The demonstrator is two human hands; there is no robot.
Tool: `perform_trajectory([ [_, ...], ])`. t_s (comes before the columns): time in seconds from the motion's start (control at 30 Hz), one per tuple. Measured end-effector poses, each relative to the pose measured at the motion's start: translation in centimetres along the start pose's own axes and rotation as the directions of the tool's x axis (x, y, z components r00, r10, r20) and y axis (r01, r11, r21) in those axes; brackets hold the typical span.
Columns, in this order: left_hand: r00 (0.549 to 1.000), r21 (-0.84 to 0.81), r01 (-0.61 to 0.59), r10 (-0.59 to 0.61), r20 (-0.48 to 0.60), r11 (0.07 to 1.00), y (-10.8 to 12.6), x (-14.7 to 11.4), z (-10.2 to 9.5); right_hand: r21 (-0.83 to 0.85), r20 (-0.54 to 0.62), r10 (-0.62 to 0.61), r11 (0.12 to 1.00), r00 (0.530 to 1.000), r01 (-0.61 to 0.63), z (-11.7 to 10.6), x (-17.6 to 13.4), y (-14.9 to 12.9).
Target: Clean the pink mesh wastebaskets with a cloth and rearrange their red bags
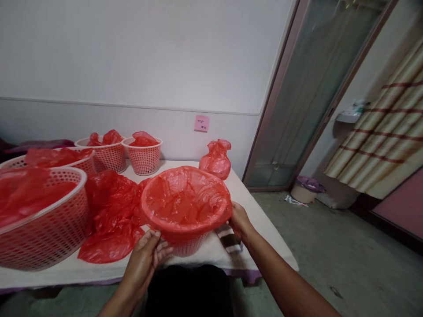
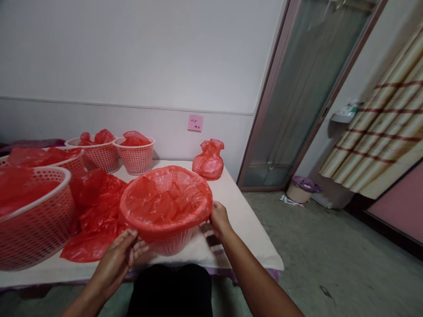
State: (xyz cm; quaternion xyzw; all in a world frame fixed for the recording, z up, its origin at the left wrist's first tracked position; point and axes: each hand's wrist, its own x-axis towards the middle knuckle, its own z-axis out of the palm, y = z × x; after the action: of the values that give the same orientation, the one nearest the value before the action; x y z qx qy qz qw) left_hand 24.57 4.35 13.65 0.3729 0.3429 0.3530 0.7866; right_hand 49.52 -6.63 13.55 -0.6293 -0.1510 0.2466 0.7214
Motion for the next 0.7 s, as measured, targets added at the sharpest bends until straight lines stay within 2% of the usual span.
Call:
perform_trajectory([
  [0.1, 0.998, 0.007, 0.045, -0.045, -0.044, 0.999, 0.9, 0.6, -1.2, -0.077, -0.116, -0.088, 0.994, 0.989, 0.079, -1.5, 0.1, -0.8],
  [0.2, 0.995, -0.028, 0.034, -0.036, -0.090, 0.999, 1.9, 1.0, -2.1, -0.158, -0.202, -0.276, 0.956, 0.940, 0.247, -2.2, -0.7, -2.3],
  [0.27, 0.983, -0.045, -0.051, 0.042, -0.181, 0.998, 2.6, 1.1, -2.3, -0.245, -0.159, -0.412, 0.897, 0.897, 0.368, -1.9, -1.5, -2.9],
  [0.33, 0.957, -0.043, -0.176, 0.161, -0.242, 0.983, 3.2, 0.9, -2.1, -0.296, -0.061, -0.472, 0.850, 0.879, 0.436, -1.1, -2.3, -2.9],
  [0.4, 0.953, -0.022, -0.239, 0.230, -0.199, 0.971, 3.9, 0.6, -1.7, -0.259, 0.015, -0.430, 0.870, 0.902, 0.419, -0.4, -2.9, -2.5],
  [0.43, 0.963, -0.008, -0.229, 0.226, -0.148, 0.973, 4.2, 0.4, -1.4, -0.215, 0.034, -0.392, 0.896, 0.919, 0.389, -0.1, -3.2, -2.2],
  [0.57, 0.998, 0.023, -0.069, 0.069, -0.005, 0.997, 5.3, 0.6, -0.1, 0.030, 0.046, -0.244, 0.970, 0.969, 0.242, 0.3, -3.7, -1.6],
  [0.7, 0.999, 0.057, -0.052, 0.051, 0.010, 0.997, 5.7, 1.3, 1.0, 0.279, 0.156, -0.033, 0.960, 0.987, -0.012, 0.0, -3.8, -1.8],
])
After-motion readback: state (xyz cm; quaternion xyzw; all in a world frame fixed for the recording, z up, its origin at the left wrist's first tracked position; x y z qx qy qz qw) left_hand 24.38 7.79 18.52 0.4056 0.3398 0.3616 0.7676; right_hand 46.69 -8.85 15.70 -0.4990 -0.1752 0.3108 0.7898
